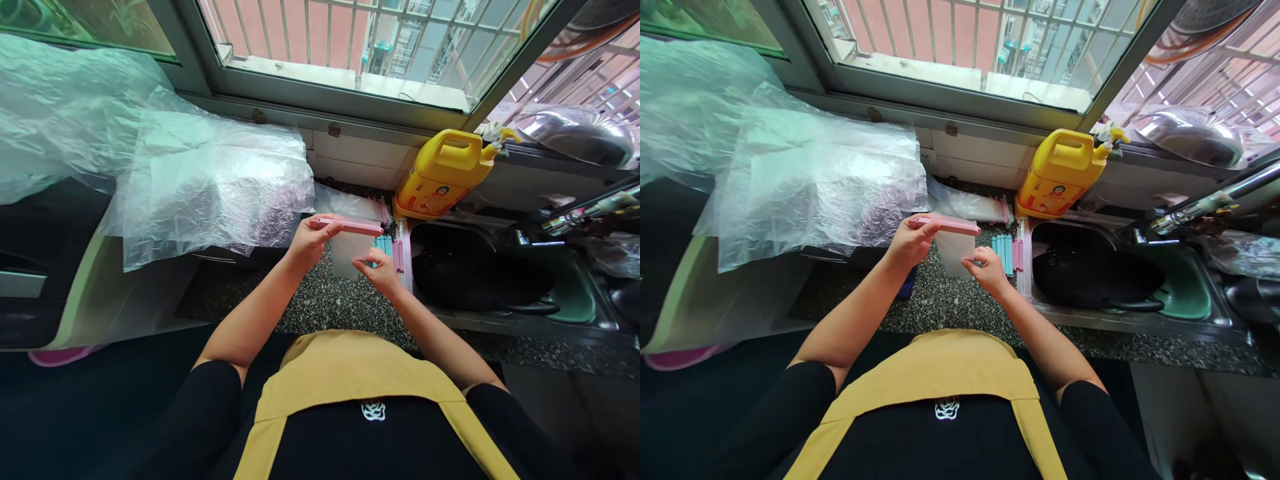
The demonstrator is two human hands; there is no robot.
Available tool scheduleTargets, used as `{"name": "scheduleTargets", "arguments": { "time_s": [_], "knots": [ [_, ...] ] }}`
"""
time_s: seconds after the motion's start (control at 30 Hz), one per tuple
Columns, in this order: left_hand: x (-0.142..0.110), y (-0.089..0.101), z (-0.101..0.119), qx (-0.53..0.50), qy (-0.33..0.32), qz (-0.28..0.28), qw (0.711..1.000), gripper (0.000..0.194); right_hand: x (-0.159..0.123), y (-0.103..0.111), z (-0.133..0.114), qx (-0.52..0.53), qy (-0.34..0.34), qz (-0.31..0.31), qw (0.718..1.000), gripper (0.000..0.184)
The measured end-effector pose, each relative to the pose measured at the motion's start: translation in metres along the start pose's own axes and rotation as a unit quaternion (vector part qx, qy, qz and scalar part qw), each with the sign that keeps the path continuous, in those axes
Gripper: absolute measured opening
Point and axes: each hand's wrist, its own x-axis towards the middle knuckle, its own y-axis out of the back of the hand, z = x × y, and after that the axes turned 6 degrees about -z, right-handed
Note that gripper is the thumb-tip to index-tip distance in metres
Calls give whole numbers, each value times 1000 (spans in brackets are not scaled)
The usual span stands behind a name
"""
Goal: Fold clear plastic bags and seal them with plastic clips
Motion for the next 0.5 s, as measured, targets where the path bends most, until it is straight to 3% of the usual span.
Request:
{"name": "scheduleTargets", "arguments": {
  "time_s": [0.13,0.23,0.3,0.43,0.5],
  "knots": [
    [0,5,1,-23,14,29,999,38,-13,-17,18,-33,-15,-28,999,15],
    [-1,9,0,-20,12,44,999,39,-18,-18,24,-46,-21,-74,996,14],
    [-3,11,-2,-7,22,46,999,40,-16,-9,23,-38,-12,-80,996,14],
    [-6,12,-8,27,50,53,997,44,2,27,2,9,8,-2,1000,40],
    [-8,11,-12,53,63,33,996,43,13,41,-14,5,28,-8,1000,47]
  ]
}}
